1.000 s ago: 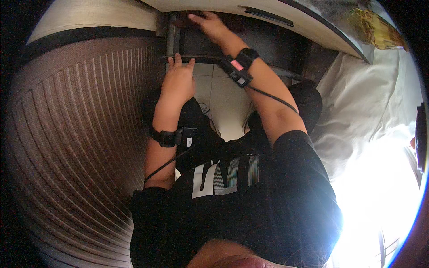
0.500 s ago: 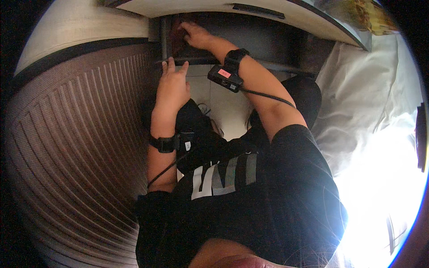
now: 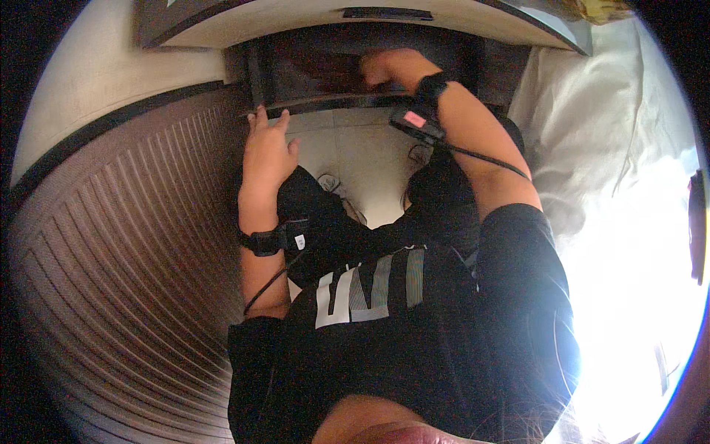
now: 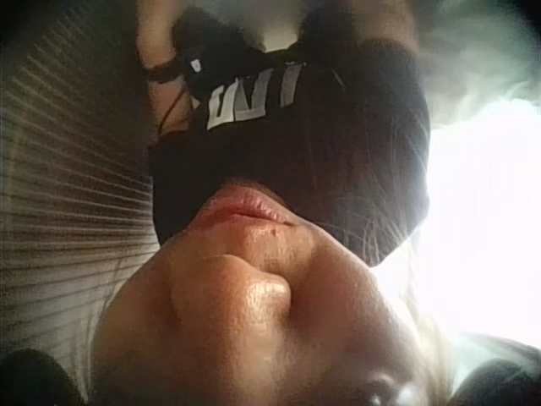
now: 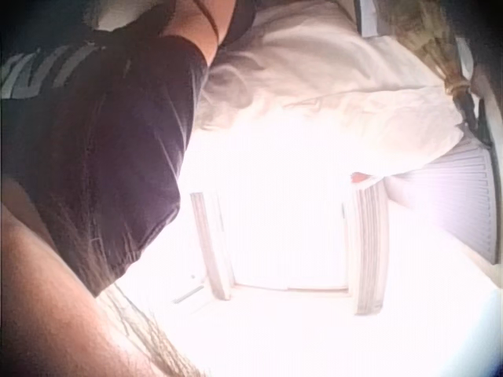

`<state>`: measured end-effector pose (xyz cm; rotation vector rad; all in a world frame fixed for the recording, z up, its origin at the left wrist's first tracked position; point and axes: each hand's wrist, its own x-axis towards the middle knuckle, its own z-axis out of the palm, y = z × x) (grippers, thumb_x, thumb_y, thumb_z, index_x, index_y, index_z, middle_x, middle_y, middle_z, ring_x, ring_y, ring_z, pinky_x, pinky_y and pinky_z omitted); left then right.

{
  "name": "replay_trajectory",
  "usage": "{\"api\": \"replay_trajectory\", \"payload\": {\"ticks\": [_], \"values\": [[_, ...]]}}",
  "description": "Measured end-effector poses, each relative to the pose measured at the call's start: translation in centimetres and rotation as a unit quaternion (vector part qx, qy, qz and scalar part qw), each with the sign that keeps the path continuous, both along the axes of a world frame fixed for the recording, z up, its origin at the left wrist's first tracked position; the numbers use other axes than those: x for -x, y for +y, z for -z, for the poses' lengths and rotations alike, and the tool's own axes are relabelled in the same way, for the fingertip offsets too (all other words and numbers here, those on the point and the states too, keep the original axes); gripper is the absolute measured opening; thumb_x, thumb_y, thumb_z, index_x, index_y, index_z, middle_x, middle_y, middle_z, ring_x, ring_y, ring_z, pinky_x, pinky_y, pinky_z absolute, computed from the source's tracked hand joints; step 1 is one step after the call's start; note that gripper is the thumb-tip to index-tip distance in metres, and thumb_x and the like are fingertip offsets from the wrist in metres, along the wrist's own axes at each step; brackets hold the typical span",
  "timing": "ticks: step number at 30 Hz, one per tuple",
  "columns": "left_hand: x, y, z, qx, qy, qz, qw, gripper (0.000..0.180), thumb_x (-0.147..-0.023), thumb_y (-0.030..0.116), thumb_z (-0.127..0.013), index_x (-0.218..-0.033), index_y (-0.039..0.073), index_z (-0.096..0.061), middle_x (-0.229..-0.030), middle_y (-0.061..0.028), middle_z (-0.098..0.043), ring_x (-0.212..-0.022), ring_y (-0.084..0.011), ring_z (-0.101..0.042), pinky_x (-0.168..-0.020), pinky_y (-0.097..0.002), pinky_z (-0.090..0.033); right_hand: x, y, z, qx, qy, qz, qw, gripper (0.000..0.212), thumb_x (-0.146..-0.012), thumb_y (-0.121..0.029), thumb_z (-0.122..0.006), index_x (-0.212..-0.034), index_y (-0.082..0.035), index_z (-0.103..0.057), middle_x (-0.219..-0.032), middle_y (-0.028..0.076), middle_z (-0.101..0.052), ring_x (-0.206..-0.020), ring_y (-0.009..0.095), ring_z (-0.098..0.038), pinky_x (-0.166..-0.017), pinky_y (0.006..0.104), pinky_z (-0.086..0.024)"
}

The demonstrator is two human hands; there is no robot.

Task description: The person wipes various furniture surfaces in a bedroom using a cloth, including the exterior of a wardrobe, a wooden shelf inside the wardrobe, a bedside table, the inside of a drawer, the side of the wardrobe, and a door.

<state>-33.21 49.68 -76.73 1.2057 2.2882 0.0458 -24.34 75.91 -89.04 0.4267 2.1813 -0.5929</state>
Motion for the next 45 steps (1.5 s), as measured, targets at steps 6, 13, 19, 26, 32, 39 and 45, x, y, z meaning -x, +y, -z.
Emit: {"api": "replay_trajectory", "payload": {"ticks": [6, 13, 19, 26, 32, 39, 45], "values": [[0.3, 2.5, 0.3, -0.004, -0.030, -0.008, 1.000, 0.055, -0.078, 0.015, -0.064, -0.128, 0.004, -0.046, -0.136, -0.0332, -0.026, -0.127, -0.0477, -0.025, -0.102, -0.0456, -0.032, -10.0, 8.7, -4.2, -0.053, -0.021, 0.053, 0.997, 0.037, -0.077, -0.030, -0.054, -0.104, -0.007, -0.063, -0.104, 0.019, -0.061, -0.096, 0.035, -0.059, -0.082, 0.0410, -0.046], [1.0, 2.2, -0.4, -0.035, -0.034, -0.057, 0.997, 0.060, -0.079, 0.014, -0.064, -0.134, 0.010, -0.039, -0.144, -0.0286, -0.011, -0.133, -0.0430, -0.014, -0.106, -0.0421, -0.025, -12.6, 7.2, -18.7, 0.044, 0.307, 0.133, 0.941, 0.046, -0.076, -0.031, -0.056, -0.104, 0.006, -0.060, -0.105, 0.025, -0.058, -0.101, 0.038, -0.055, -0.089, 0.0373, -0.043], [-0.5, 5.4, -1.8, 0.051, 0.023, -0.105, 0.993, 0.064, -0.083, 0.014, -0.059, -0.137, 0.001, -0.029, -0.137, -0.0310, -0.019, -0.130, -0.0460, -0.014, -0.103, -0.0453, -0.029, -17.3, 6.1, -23.7, 0.242, 0.452, 0.364, 0.777, 0.029, -0.078, -0.014, -0.053, -0.099, 0.005, -0.058, -0.091, 0.013, -0.062, -0.086, 0.020, -0.056, -0.080, 0.0298, -0.044], [0.2, 7.4, 2.8, -0.084, -0.182, -0.229, 0.953, 0.077, -0.086, 0.003, -0.049, -0.141, 0.002, 0.006, -0.142, -0.0306, -0.009, -0.133, -0.0384, -0.017, -0.107, -0.0387, -0.026, -19.6, 5.7, -23.8, 0.321, 0.396, 0.427, 0.747, 0.033, -0.078, -0.010, -0.048, -0.105, 0.008, -0.054, -0.098, 0.007, -0.059, -0.092, 0.015, -0.052, -0.082, 0.0255, -0.041], [0.2, 11.1, 3.6, -0.481, -0.528, -0.523, 0.465, 0.078, -0.079, -0.017, -0.035, -0.142, 0.012, 0.001, -0.142, -0.0252, -0.015, -0.132, -0.0374, -0.020, -0.104, -0.0513, -0.030, -20.3, 5.6, -21.7, 0.353, 0.384, 0.435, 0.734, 0.030, -0.080, -0.011, -0.048, -0.102, 0.007, -0.056, -0.093, 0.006, -0.059, -0.087, 0.014, -0.052, -0.079, 0.0259, -0.042], [3.0, 12.1, 5.7, -0.514, -0.551, -0.533, 0.385, 0.090, -0.070, -0.018, -0.033, -0.143, 0.017, 0.007, -0.144, -0.0222, -0.010, -0.134, -0.0355, -0.016, -0.108, -0.0540, -0.023, -19.5, 5.6, -20.5, 0.318, 0.362, 0.466, 0.742, 0.027, -0.081, -0.017, -0.050, -0.094, 0.005, -0.059, -0.081, 0.004, -0.060, -0.077, 0.011, -0.053, -0.072, 0.0261, -0.044], [1.8, 12.4, 0.7, -0.460, -0.565, -0.542, 0.419, 0.087, -0.074, -0.012, -0.038, -0.143, 0.015, 0.008, -0.143, -0.0230, -0.014, -0.132, -0.0346, -0.023, -0.108, -0.0488, -0.024, -18.8, 4.7, -21.2, 0.302, 0.355, 0.577, 0.671, 0.029, -0.083, -0.018, -0.050, -0.098, 0.005, -0.059, -0.086, 0.005, -0.062, -0.079, 0.012, -0.054, -0.073, 0.0265, -0.044]]}}
